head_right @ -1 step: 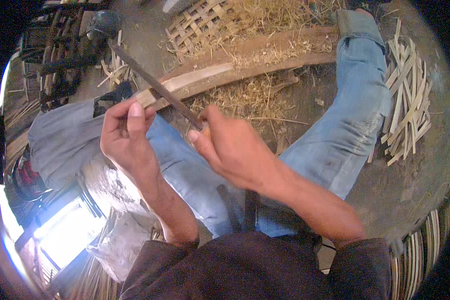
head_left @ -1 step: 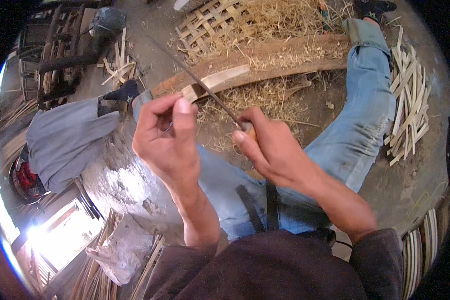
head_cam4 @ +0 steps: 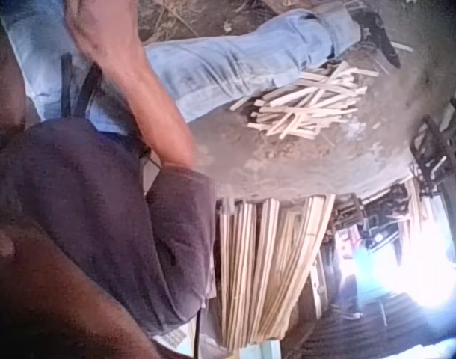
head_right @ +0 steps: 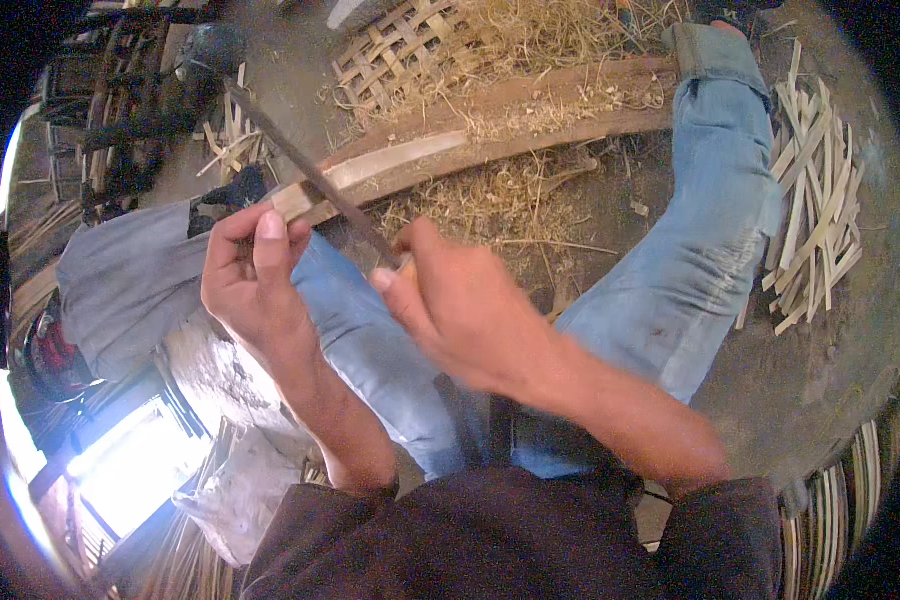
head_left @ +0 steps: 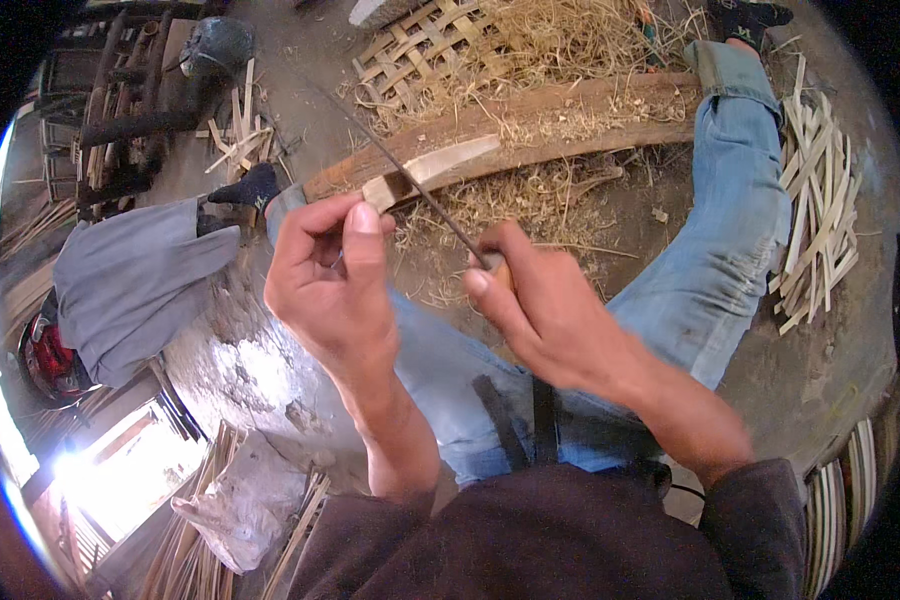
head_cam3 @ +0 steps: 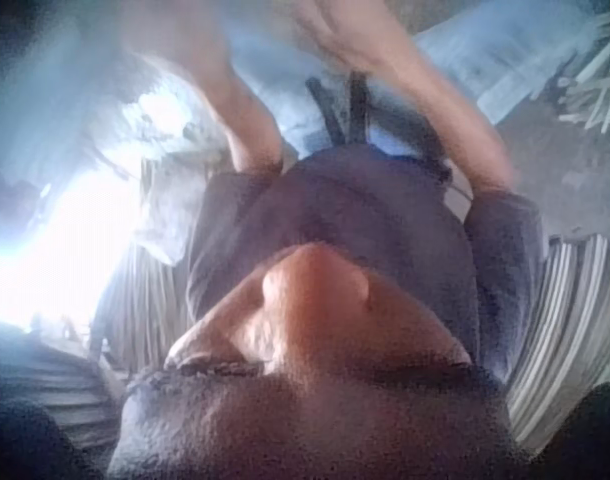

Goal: The person sits on the floor and uses a knife to shave and smooth thin wooden strips. They then weave the strips into a flat lattice pattern, adjusting the weave and placing the finished piece on the floor.

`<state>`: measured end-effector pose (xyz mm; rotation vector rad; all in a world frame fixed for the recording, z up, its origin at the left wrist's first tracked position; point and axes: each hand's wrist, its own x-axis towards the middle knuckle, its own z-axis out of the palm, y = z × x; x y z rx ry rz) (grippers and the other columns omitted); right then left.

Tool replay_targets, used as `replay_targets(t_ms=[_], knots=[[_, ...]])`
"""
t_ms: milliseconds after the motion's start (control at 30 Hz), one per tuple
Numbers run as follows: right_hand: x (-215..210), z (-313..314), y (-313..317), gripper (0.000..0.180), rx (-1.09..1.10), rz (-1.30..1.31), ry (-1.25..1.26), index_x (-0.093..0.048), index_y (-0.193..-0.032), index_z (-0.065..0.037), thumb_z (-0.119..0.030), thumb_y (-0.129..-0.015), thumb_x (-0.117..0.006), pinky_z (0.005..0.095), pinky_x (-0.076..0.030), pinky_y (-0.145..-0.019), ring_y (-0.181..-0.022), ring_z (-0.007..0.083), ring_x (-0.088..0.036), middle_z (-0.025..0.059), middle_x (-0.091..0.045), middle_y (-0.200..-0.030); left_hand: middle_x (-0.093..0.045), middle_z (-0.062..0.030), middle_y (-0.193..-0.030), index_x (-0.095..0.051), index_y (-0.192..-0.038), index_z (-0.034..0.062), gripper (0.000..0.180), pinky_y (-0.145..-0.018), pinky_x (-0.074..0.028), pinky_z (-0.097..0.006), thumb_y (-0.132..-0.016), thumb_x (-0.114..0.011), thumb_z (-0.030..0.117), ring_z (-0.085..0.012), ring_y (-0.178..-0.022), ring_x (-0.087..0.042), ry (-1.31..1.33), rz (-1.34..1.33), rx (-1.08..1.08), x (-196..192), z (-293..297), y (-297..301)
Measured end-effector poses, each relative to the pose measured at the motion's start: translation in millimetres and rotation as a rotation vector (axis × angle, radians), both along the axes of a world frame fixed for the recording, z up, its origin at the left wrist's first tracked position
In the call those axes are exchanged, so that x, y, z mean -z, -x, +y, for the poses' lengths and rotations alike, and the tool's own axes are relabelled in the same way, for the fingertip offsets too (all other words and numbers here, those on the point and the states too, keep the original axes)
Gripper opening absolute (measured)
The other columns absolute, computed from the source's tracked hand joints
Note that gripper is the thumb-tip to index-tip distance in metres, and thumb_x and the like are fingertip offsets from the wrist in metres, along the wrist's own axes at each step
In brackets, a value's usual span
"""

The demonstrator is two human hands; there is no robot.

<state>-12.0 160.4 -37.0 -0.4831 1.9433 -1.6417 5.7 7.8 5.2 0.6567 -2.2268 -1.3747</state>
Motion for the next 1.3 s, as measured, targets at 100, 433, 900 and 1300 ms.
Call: replay_targets(t_ms=[100, 433, 900, 1300], knots=[[-3, -1, -7, 0.034, 0.031, 0.053, -0.013, -0.045, -0.103, 0.007, -0.024, -0.093, -0.054, 0.0527, -0.046, -0.06, -0.067, 0.0469, -0.059, 0.0248, -0.058, -0.066, -0.064, -0.0052, -0.077, -0.063, -0.092, -0.0037, 0.013, -0.064, -0.049, -0.02, -0.087, -0.066, 0.007, -0.0085, -0.071, -0.062, 0.018, 0.038, 0.042, 1, -2, 2], [15, 2, -5, 0.035, 0.058, -0.003, -0.062, -0.044, -0.104, 0.007, -0.024, -0.094, -0.054, 0.0523, -0.046, -0.059, -0.066, 0.047, -0.059, 0.0256, -0.058, -0.066, -0.065, -0.0067, -0.081, -0.063, -0.095, -0.0041, 0.014, -0.067, -0.048, -0.021, -0.087, -0.066, 0.007, -0.0101, -0.074, -0.062, -0.036, 0.004, 0.04, 1, -1, 7], [41, -8, 12, 0.037, 0.065, -0.062, -0.165, -0.045, -0.101, 0.009, -0.026, -0.095, -0.051, 0.0527, -0.044, -0.062, -0.068, 0.0462, -0.06, 0.0259, -0.058, -0.067, -0.065, -0.0075, -0.08, -0.062, -0.093, -0.0035, 0.015, -0.065, -0.047, -0.021, -0.089, -0.064, 0.011, -0.0102, -0.072, -0.062, -0.001, 0.009, 0.026, 2, -11, 4], [4, -12, -8, 0.033, 0.001, -0.121, -0.067, -0.043, -0.101, 0.007, -0.025, -0.094, -0.052, 0.0527, -0.045, -0.065, -0.072, 0.0484, -0.059, 0.026, -0.059, -0.068, -0.062, -0.0074, -0.082, -0.053, -0.111, -0.0012, 0.022, -0.062, -0.053, -0.025, -0.093, -0.056, 0.01, -0.0112, -0.067, -0.061, -0.074, 0.045, 0.141, 3, -19, 6]])
